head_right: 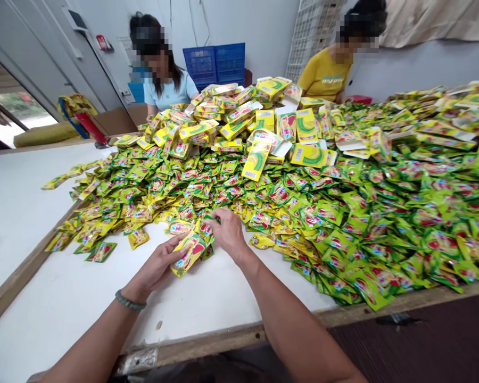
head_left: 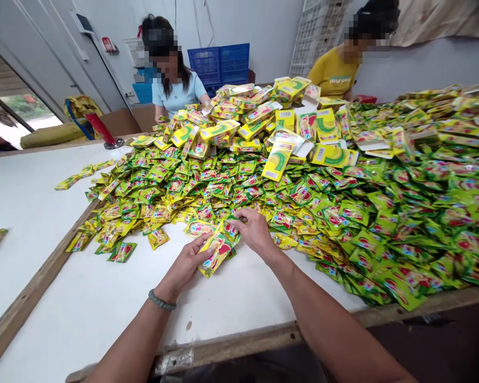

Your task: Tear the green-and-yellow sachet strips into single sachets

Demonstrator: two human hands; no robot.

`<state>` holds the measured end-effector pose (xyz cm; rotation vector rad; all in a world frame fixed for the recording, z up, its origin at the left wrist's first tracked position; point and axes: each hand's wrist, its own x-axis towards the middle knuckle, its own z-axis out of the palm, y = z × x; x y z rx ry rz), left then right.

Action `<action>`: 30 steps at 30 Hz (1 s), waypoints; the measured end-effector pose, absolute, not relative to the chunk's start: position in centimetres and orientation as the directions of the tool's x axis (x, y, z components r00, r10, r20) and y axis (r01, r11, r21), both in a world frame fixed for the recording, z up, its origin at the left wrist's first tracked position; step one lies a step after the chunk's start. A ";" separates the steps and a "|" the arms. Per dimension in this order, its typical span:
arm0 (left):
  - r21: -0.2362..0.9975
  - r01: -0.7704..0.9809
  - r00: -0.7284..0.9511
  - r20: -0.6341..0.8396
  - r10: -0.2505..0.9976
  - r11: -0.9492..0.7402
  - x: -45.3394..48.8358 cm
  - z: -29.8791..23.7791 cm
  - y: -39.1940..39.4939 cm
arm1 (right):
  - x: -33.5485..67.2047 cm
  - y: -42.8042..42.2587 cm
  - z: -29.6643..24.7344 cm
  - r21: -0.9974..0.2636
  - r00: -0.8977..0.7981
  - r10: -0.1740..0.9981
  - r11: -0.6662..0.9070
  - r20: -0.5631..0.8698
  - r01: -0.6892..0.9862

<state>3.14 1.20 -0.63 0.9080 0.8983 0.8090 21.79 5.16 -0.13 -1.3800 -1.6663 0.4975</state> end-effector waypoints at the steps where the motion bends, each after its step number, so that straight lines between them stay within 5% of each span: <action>1: 0.900 -0.204 0.396 -0.283 0.874 0.385 3.2 -0.6 1.2 | 21.5 5.0 -0.2 -0.728 0.009 0.903 0.339 0.429 0.596; 5: 0.895 -0.233 0.390 -0.273 0.879 0.381 3.0 -0.6 1.2 | 20.4 4.2 -0.2 -0.634 -0.065 0.860 0.422 0.506 0.648; 12: 0.891 -0.233 0.395 -0.278 0.875 0.389 1.9 -0.3 1.0 | 21.4 4.4 0.6 -0.743 -0.250 0.925 0.379 0.286 0.552; 19: 0.924 -0.166 0.384 -0.261 0.886 0.344 1.6 -0.4 0.9 | 20.3 3.7 -0.1 -0.568 -0.218 0.887 0.432 0.406 0.700; 26: 0.903 -0.209 0.349 -0.291 0.891 0.376 2.0 -0.2 1.1 | 21.6 4.1 0.9 -0.854 -0.262 0.954 0.252 0.142 0.456; 30: 0.917 -0.167 0.354 -0.288 0.890 0.363 1.7 0.1 1.1 | 21.9 4.2 1.2 -0.916 -0.261 0.963 0.165 0.070 0.367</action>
